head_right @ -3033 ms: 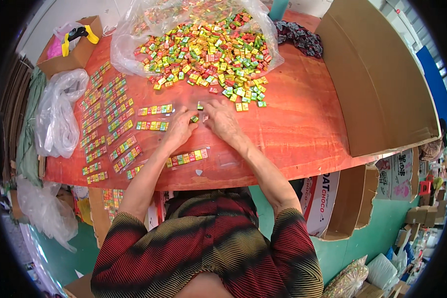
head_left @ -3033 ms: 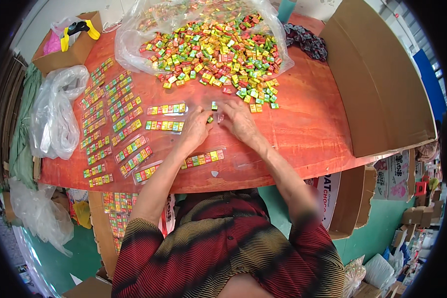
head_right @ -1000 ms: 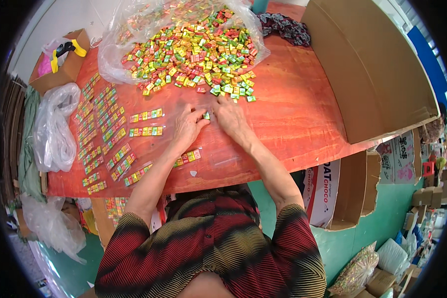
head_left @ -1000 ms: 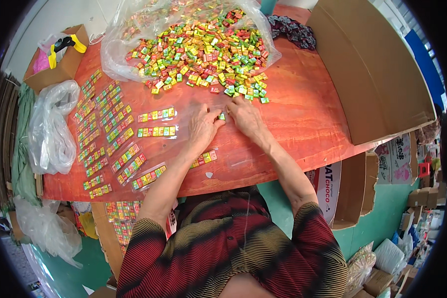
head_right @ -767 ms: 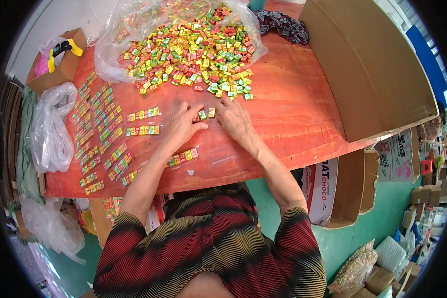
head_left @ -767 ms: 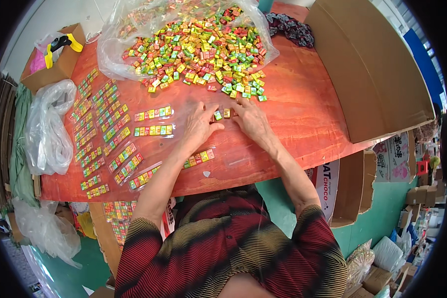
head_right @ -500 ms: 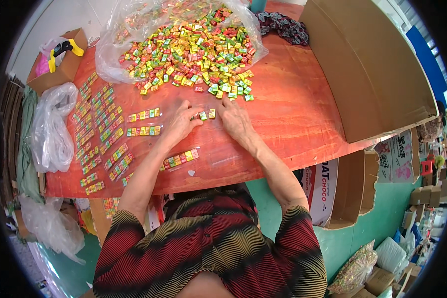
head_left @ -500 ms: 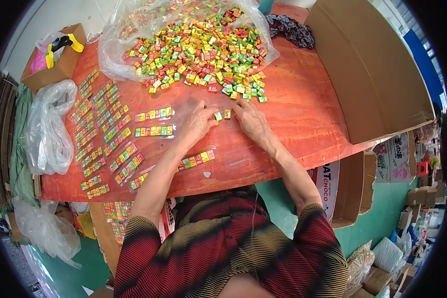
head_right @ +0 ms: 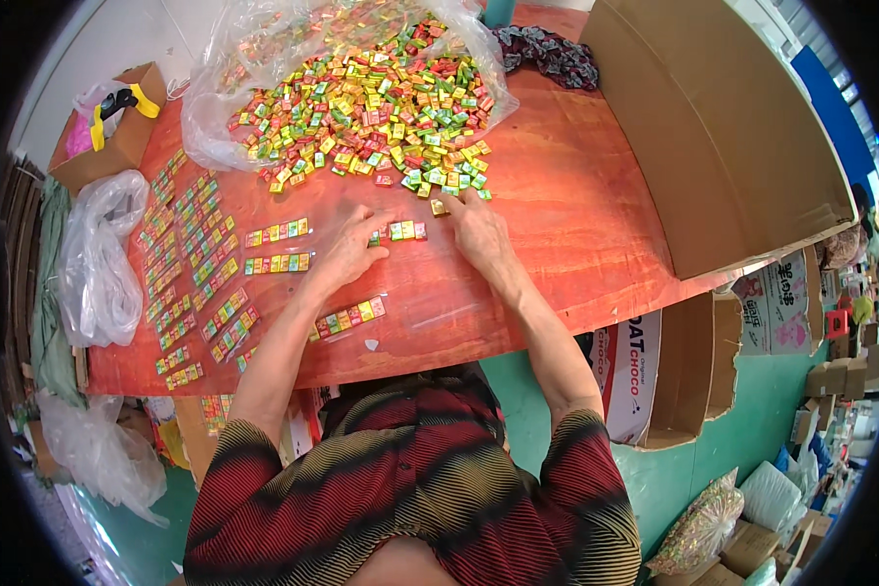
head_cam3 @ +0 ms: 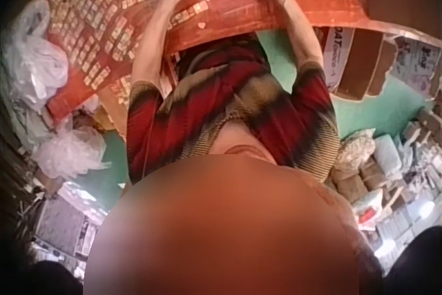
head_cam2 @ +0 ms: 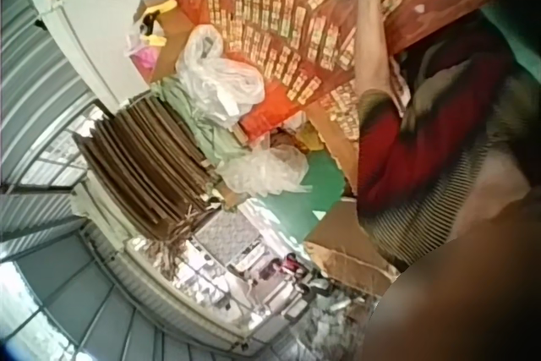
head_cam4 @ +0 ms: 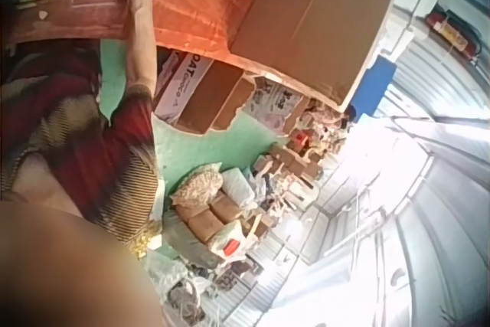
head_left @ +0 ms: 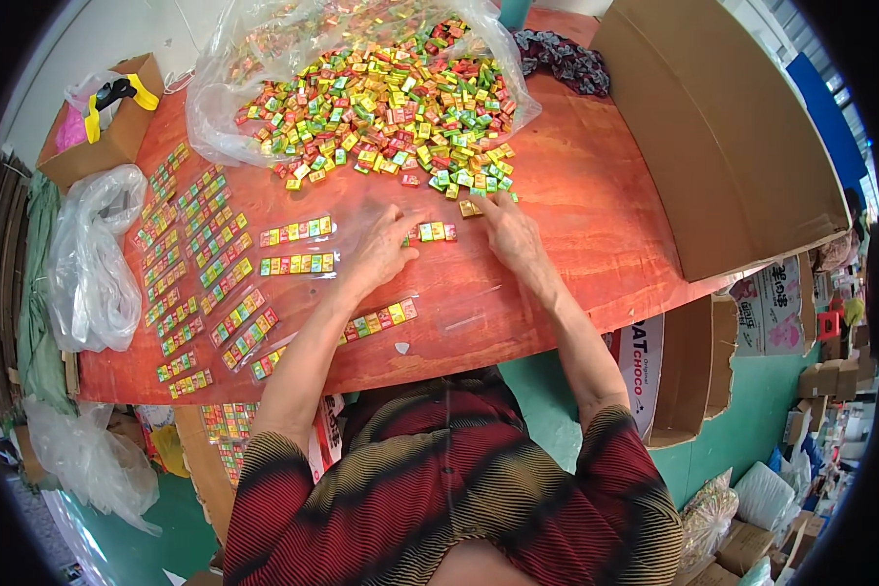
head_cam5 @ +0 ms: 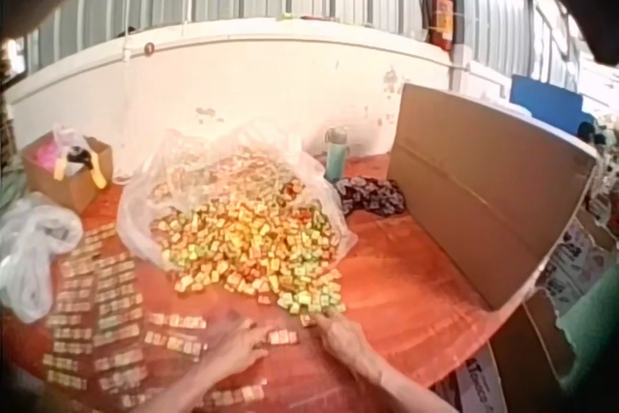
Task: Packing small colorful toy cubes into plastic sleeves and then into a cardboard box.
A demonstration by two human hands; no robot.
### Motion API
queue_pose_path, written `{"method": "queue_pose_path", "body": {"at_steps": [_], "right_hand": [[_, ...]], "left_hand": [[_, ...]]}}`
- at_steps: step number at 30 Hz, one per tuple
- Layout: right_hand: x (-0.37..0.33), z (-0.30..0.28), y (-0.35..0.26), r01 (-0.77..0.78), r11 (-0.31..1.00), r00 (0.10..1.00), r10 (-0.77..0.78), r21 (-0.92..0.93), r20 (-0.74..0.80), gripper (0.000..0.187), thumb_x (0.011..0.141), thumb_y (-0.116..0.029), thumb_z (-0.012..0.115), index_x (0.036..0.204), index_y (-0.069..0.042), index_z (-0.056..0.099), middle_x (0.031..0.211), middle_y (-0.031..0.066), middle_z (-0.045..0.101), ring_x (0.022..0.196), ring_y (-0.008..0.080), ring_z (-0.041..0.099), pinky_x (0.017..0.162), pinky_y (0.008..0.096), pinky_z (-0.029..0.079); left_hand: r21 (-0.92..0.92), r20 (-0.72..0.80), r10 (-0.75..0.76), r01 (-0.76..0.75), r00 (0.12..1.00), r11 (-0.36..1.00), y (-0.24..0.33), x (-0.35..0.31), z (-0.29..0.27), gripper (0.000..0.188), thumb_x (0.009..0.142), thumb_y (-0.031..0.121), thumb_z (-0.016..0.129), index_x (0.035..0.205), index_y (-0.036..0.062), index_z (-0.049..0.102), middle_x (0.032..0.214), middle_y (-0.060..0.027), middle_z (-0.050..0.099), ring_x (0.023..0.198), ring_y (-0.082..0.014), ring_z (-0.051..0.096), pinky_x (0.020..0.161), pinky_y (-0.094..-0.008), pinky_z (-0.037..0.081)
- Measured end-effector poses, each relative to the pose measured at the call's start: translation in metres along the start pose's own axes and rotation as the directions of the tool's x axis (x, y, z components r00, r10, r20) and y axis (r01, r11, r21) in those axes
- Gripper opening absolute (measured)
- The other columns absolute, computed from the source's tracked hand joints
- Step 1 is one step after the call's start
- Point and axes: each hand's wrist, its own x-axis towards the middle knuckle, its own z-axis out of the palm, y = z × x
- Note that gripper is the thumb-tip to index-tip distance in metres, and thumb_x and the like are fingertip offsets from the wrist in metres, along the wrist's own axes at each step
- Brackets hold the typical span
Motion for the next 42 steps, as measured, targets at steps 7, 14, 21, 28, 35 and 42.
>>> {"method": "queue_pose_path", "body": {"at_steps": [7,14,21,28,35,42], "right_hand": [[0.008,0.008,0.01,0.105,0.992,0.994,-0.103,-0.065,0.039,0.029,0.076,-0.007,0.054,0.105,-0.012,0.055,0.088,0.0129,0.051,0.078,0.0302,0.054,0.064,0.0376,0.045],[-0.017,-0.004,0.002,0.055,0.996,0.995,-0.06,0.072,0.077,0.029,0.076,-0.007,0.056,0.105,-0.008,0.053,0.09,0.0133,0.051,0.082,0.0315,0.054,0.067,0.0385,0.045],[-0.019,-0.005,0.008,0.069,0.998,0.997,-0.069,-0.002,0.042,0.032,0.074,-0.007,0.057,0.105,-0.004,0.05,0.096,0.0145,0.051,0.089,0.0334,0.053,0.07,0.0392,0.046],[-0.015,0.006,0.002,0.03,0.999,0.998,-0.031,0.029,0.053,0.026,0.075,-0.008,0.056,0.1,-0.004,0.051,0.095,0.015,0.052,0.084,0.035,0.053,0.068,0.0408,0.045],[-0.018,-0.009,-0.003,-0.12,0.989,0.993,0.119,-0.087,-0.016,0.033,0.073,-0.007,0.058,0.105,-0.005,0.049,0.099,0.0138,0.05,0.086,0.032,0.053,0.069,0.0396,0.046],[-0.008,-0.001,-0.017,0.122,0.973,0.974,-0.156,0.197,0.167,0.042,0.071,-0.001,0.058,0.112,-0.005,0.048,0.111,0.0118,0.048,0.094,0.0299,0.052,0.076,0.0358,0.045]], "left_hand": [[0.002,-0.043,0.026,-0.026,0.999,1.0,0.0,0.005,0.009,0.045,0.066,0.011,0.069,0.109,0.01,0.054,0.094,-0.0112,0.046,0.089,-0.0282,0.049,0.077,-0.0351,0.041],[0.116,-0.125,0.063,-0.048,0.99,0.992,-0.001,0.001,0.016,0.045,0.065,0.016,0.07,0.107,0.0104,0.056,0.09,-0.0101,0.047,0.084,-0.0274,0.05,0.073,-0.0364,0.042],[0.084,-0.134,0.059,-0.048,0.989,0.995,0.001,0.002,0.018,0.042,0.066,0.015,0.07,0.106,0.0103,0.057,0.09,-0.0096,0.047,0.084,-0.0269,0.05,0.073,-0.0359,0.041],[0.045,-0.093,0.011,-0.007,0.996,0.999,0.007,0.004,0.014,0.046,0.064,0.011,0.07,0.107,0.0085,0.055,0.09,-0.0113,0.048,0.088,-0.0281,0.05,0.076,-0.0371,0.041],[0.006,-0.032,-0.042,0.042,0.999,0.999,0.003,-0.002,0.002,0.049,0.069,0.009,0.066,0.115,0.0099,0.049,0.097,-0.0109,0.047,0.09,-0.0276,0.05,0.077,-0.0356,0.041],[0.04,-0.023,0.049,-0.048,0.999,0.998,0.001,-0.002,0.0,0.04,0.071,0.004,0.062,0.11,0.0066,0.052,0.096,-0.0121,0.048,0.091,-0.0287,0.051,0.076,-0.0361,0.042]]}}
